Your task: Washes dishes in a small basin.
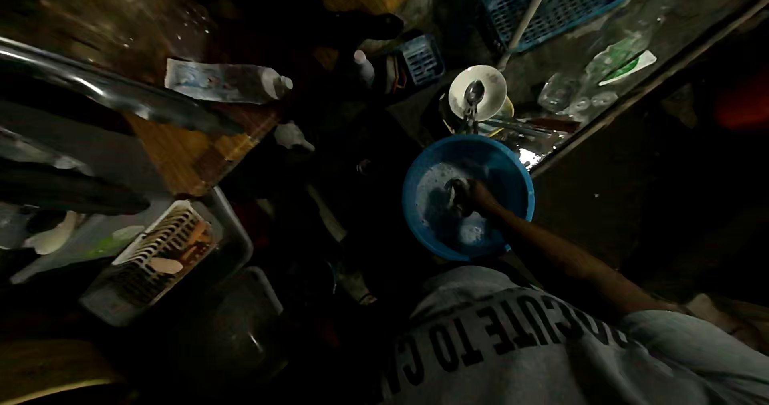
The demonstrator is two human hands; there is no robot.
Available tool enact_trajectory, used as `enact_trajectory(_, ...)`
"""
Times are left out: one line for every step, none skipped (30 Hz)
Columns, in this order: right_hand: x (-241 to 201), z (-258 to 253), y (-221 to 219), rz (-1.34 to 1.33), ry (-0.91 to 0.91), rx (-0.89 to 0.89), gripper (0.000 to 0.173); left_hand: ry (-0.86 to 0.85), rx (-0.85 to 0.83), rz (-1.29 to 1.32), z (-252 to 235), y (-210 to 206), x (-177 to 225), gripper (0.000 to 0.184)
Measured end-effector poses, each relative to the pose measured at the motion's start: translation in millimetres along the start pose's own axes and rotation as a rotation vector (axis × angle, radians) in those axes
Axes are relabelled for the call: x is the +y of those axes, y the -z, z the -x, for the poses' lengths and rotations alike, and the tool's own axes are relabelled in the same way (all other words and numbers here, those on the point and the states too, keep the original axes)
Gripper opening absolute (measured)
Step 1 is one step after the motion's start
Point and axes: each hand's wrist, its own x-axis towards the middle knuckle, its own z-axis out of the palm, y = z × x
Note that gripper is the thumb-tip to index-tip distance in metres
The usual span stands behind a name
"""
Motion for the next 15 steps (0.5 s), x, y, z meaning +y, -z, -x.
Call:
enact_trajectory(4,-1,-3,-0.112,-0.033,-0.031,0.044,-0.175,-0.010,0.008,-31,-11,-15,0.045)
enact_trajectory(7,0,-5,-0.218,-0.054,-0.073,0.044,-0.389,0.032,0.048,-67,-30,-34,0.046)
enact_trajectory(11,1,-4,-0.294,-0.055,-0.130,0.044,-0.677,0.228,0.195,-111,-66,-53,0.040)
enact_trajectory(10,5,-2,-0.337,-0.035,-0.196,0.045,-0.867,0.218,0.299,-139,-84,-51,0.036)
enact_trajectory(8,9,0,-0.364,-0.013,-0.264,0.048,-0.986,0.106,0.354,-145,-92,-33,0.034)
enact_trajectory(2,16,2,-0.375,0.014,-0.319,0.052,-1.068,-0.024,0.383,-139,-98,-7,0.033)
enact_trajectory(-3,23,4,-0.373,0.051,-0.357,0.056,-1.143,-0.158,0.368,-126,-104,20,0.033)
enact_trajectory(-8,30,4,-0.375,0.087,-0.379,0.058,-1.187,-0.329,0.316,-109,-109,47,0.034)
enact_trajectory(-14,37,5,-0.372,0.120,-0.383,0.057,-1.238,-0.498,0.229,-94,-117,71,0.040)
enact_trajectory(-19,43,6,-0.369,0.149,-0.359,0.053,-1.302,-0.627,0.103,-81,-127,92,0.050)
enact_trajectory(-24,48,5,-0.373,0.160,-0.308,0.046,-1.370,-0.699,-0.032,-70,-139,109,0.062)
enact_trajectory(-30,52,4,-0.380,0.150,-0.240,0.039,-1.414,-0.751,-0.119,-60,-152,122,0.072)
enact_trajectory(-36,55,3,-0.381,0.131,-0.178,0.034,-1.435,-0.813,-0.147,-52,-162,131,0.078)
enact_trajectory(-41,57,3,-0.365,0.113,-0.140,0.034,-1.442,-0.880,-0.133,-44,-170,139,0.077)
enact_trajectory(-44,58,5,-0.344,0.094,-0.119,0.037,-1.444,-0.924,-0.119,-38,-178,145,0.073)
